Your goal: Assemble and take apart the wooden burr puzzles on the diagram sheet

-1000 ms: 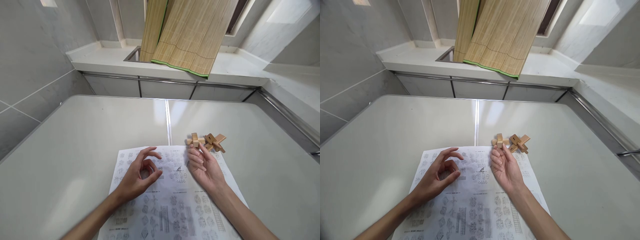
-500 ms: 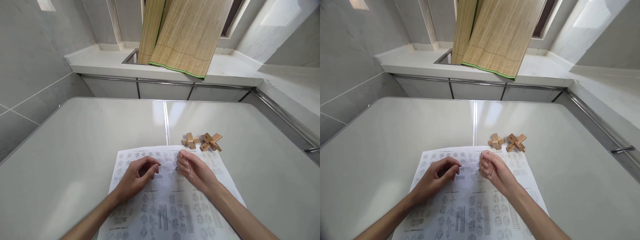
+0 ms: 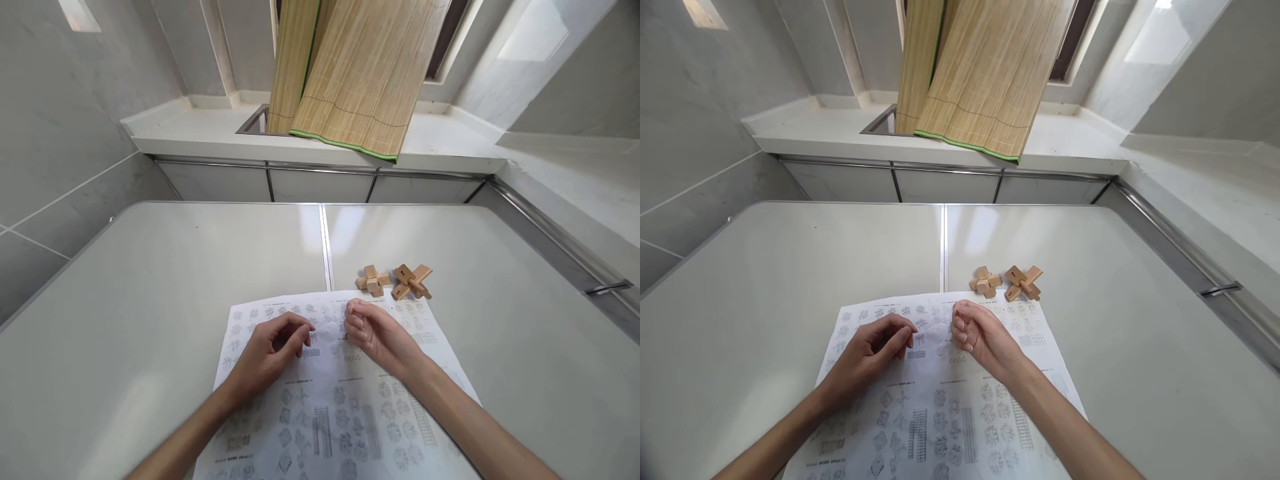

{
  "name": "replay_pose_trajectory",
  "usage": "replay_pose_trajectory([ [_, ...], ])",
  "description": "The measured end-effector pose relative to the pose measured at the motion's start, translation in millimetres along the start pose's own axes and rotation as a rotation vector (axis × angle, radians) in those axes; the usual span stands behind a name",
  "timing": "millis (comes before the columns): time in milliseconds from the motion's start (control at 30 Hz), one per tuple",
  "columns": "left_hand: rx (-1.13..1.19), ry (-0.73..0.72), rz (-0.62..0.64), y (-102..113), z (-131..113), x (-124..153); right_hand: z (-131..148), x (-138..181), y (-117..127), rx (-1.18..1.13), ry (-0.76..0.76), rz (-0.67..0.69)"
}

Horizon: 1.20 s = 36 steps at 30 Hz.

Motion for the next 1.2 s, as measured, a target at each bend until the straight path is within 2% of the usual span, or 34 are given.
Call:
replay_pose_trajectory([
  [333,-0.038,0.012,-0.011,0.8,0.3,-1.7,-2.3,-3.6,5.5,-0.006,-0.026,-0.014],
  [933,-0.054,0.050,-0.056,4.1,-0.7,-2.5,0.4,-3.5,-2.3,0.007,0.001,-0.038],
  [1067,-0.080,0.058,-0.115,13.8,0.6,-6.0,0.8,-3.1,-3.4,-0.030,-0.001,-0.003],
  [1200,-0.161,0.056,-0.251,37.9,3.7,-10.8,5.2,-2.5,-2.4,-0.064,0.035,0.050],
])
Point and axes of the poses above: each hand's wrist, its own x-axis away from the middle knuckle, its own y-axis out of the back of the hand, z = x × y, the point moved 3 cm from there along -x, towards the middle knuckle, and after that the axes turned 5 degrees about y, right-handed, at the moved point
